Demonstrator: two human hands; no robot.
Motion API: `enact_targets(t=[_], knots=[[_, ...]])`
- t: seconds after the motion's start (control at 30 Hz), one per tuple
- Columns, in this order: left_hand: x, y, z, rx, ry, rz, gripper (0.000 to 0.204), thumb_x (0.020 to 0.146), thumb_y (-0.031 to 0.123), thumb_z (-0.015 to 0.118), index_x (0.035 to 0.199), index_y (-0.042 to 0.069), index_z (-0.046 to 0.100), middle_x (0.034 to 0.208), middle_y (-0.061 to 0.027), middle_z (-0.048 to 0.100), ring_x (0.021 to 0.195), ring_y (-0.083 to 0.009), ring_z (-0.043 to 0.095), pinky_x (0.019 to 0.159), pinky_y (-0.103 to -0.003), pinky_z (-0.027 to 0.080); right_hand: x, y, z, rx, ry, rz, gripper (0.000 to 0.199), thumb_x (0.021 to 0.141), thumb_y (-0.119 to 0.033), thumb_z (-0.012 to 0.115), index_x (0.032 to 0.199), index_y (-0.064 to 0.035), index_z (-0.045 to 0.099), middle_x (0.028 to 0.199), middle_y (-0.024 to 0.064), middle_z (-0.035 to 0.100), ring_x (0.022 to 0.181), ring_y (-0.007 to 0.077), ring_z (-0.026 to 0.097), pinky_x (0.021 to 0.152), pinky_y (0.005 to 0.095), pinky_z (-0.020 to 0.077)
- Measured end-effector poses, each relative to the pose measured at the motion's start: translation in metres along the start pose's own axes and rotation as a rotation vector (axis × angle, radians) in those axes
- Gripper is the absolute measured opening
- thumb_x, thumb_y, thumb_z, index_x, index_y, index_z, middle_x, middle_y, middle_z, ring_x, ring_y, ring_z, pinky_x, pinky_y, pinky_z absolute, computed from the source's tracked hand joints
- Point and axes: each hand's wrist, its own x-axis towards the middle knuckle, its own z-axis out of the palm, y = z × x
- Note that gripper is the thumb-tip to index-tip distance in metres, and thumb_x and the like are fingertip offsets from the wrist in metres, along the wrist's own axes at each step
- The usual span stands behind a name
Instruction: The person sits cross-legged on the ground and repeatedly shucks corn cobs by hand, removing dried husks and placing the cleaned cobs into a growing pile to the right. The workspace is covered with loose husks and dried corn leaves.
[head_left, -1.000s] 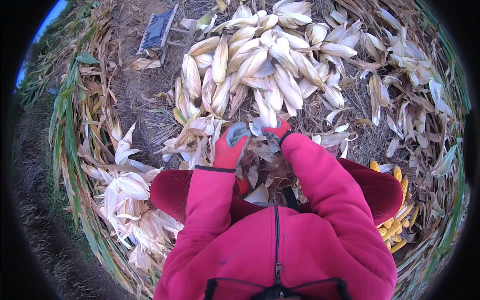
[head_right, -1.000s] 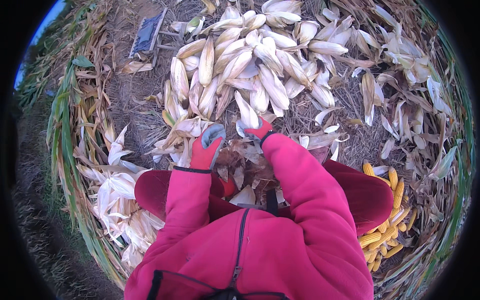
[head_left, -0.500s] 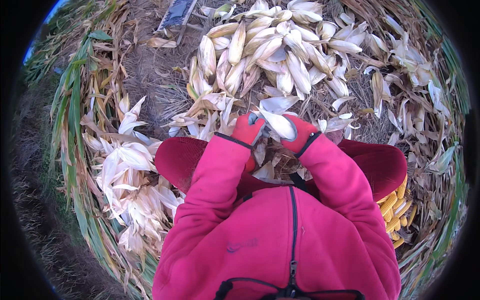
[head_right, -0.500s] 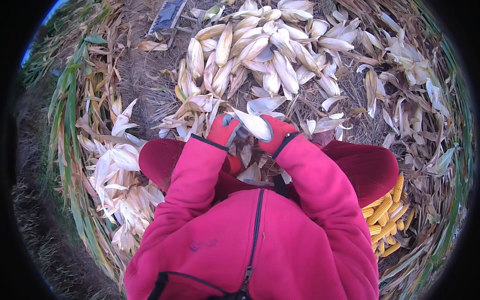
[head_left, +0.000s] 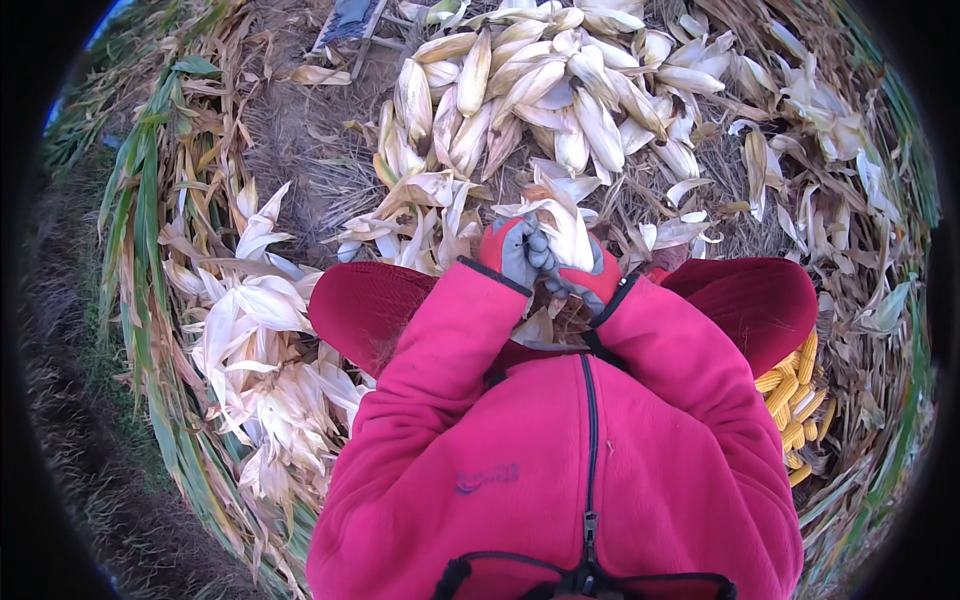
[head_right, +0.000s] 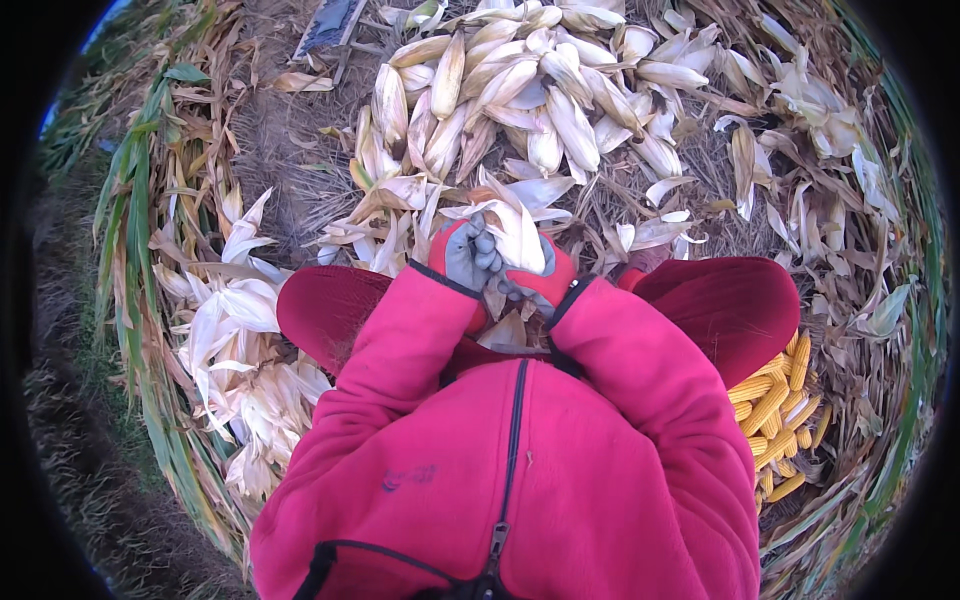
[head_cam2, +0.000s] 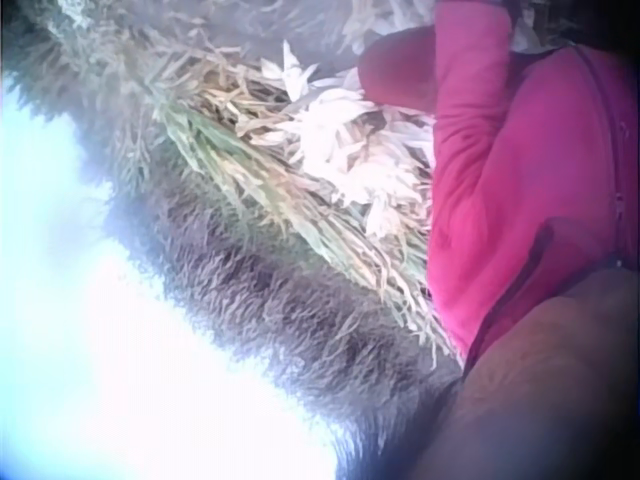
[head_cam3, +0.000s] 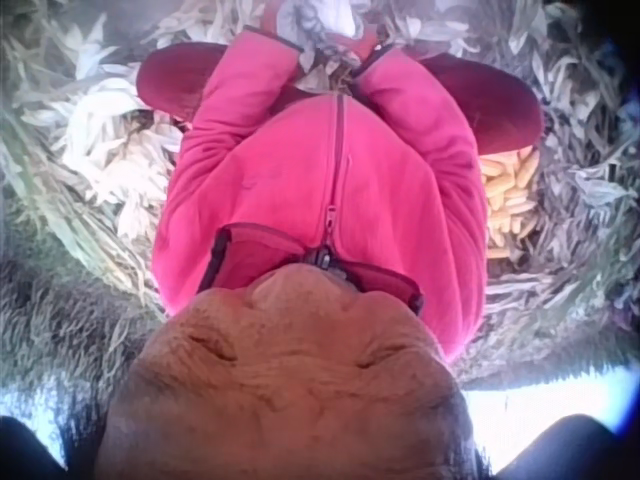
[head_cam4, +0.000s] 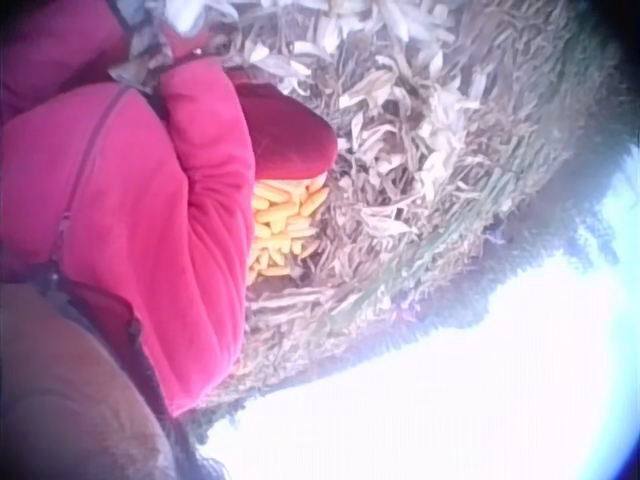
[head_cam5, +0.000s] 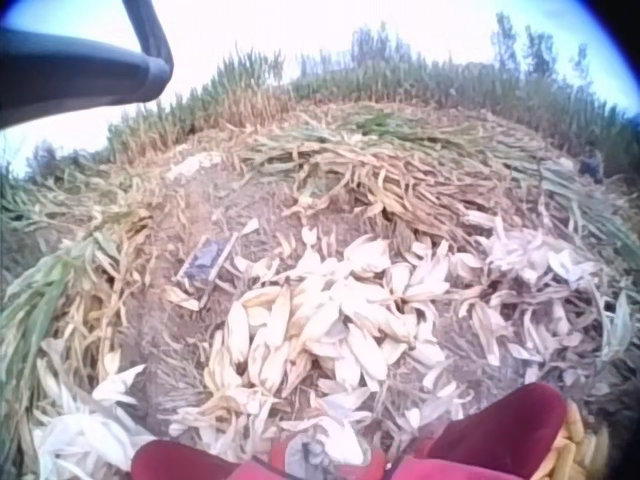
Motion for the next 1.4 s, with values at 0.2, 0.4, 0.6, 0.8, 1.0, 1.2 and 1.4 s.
enact_targets(t=[0.2, 0.4, 0.6, 0.8, 1.0, 1.2, 1.4], knots=[[0.005, 0.003, -0.004, 0.233, 0.055, 0.066, 0.017, 0.085, 0.015, 0.049, 0.078, 0.001, 0.055, 0.057, -0.0062, 0.054, 0.042, -0.0147, 0.049, 0.040, -0.027, 0.042, 0.019, 0.019, -0.019, -0.250, 0.009, -0.132, 0.071, 0.071, -0.022, 0.073, 0.128, -0.0022, 0.037, 0.113, 0.0125, 0.055, 0.097, 0.0230, 0.058, 0.082, 0.0329, 0.0474], [0.004, -0.003, -0.005, 0.528, 0.093, -0.011, 0.015, 0.086, 0.011, 0.052, 0.092, -0.002, 0.058, 0.065, -0.0084, 0.060, 0.047, -0.0132, 0.055, 0.043, -0.023, 0.046, 0.019, -0.004, -0.011, -0.877, 0.292, -0.564, 0.057, 0.076, -0.017, 0.066, 0.127, -0.0066, 0.042, 0.122, 0.0157, 0.050, 0.111, 0.0296, 0.051, 0.092, 0.0353, 0.0416], [-0.003, -0.020, -0.003, 0.744, 0.018, 0.130, 0.013, 0.087, 0.010, 0.052, 0.093, 0.000, 0.057, 0.065, -0.0082, 0.060, 0.049, -0.0129, 0.055, 0.045, -0.025, 0.045, 0.013, -0.008, -0.017, -0.968, 0.405, -0.385, 0.027, 0.082, -0.015, 0.057, 0.108, -0.0066, 0.058, 0.087, 0.0118, 0.064, 0.080, 0.0272, 0.062, 0.072, 0.0309, 0.0479], [-0.011, 0.016, 0.000, 0.262, 0.016, 0.210, 0.024, 0.088, 0.020, 0.054, 0.072, 0.003, 0.057, 0.059, -0.0076, 0.058, 0.047, -0.0194, 0.053, 0.048, -0.034, 0.046, 0.045, -0.004, -0.107, -0.192, 0.932, -0.108, 0.037, 0.092, -0.028, 0.043, 0.090, 0.0040, 0.061, 0.082, 0.0117, 0.065, 0.071, 0.0180, 0.064, 0.066, 0.0276, 0.0524], [-0.002, 0.032, -0.006, 0.003, 0.062, 0.288, 0.028, 0.088, 0.025, 0.054, 0.074, 0.001, 0.055, 0.059, -0.0085, 0.056, 0.046, -0.0201, 0.052, 0.048, -0.034, 0.049, 0.042, -0.019, -0.089, -0.095, 0.996, -0.040, 0.041, 0.090, -0.036, 0.047, 0.095, 0.0024, 0.060, 0.085, 0.0121, 0.064, 0.067, 0.0190, 0.063, 0.061, 0.0286, 0.0522], [-0.003, 0.003, -0.024, 0.210, 0.101, -0.117, 0.032, 0.092, 0.031, 0.045, 0.107, 0.003, 0.053, 0.083, -0.0100, 0.065, 0.059, -0.0193, 0.061, 0.055, -0.032, 0.052, 0.045, -0.025, -0.073, -0.418, 1.160, -0.245, 0.046, 0.089, -0.039, 0.047, 0.099, 0.0043, 0.058, 0.085, 0.0138, 0.063, 0.075, 0.0211, 0.061, 0.067, 0.0327, 0.0465], [0.005, -0.051, -0.007, 1.131, -0.021, 0.537, 0.063, 0.079, 0.023, 0.064, 0.129, -0.001, 0.035, 0.129, -0.0236, 0.040, 0.124, -0.0339, 0.036, 0.103, -0.039, 0.028, 0.051, -0.001, -0.041, -0.134, 0.739, -0.374, 0.030, 0.091, -0.021, 0.048, 0.110, 0.0002, 0.058, 0.099, 0.0096, 0.063, 0.086, 0.0154, 0.059, 0.075, 0.0291, 0.0473]])
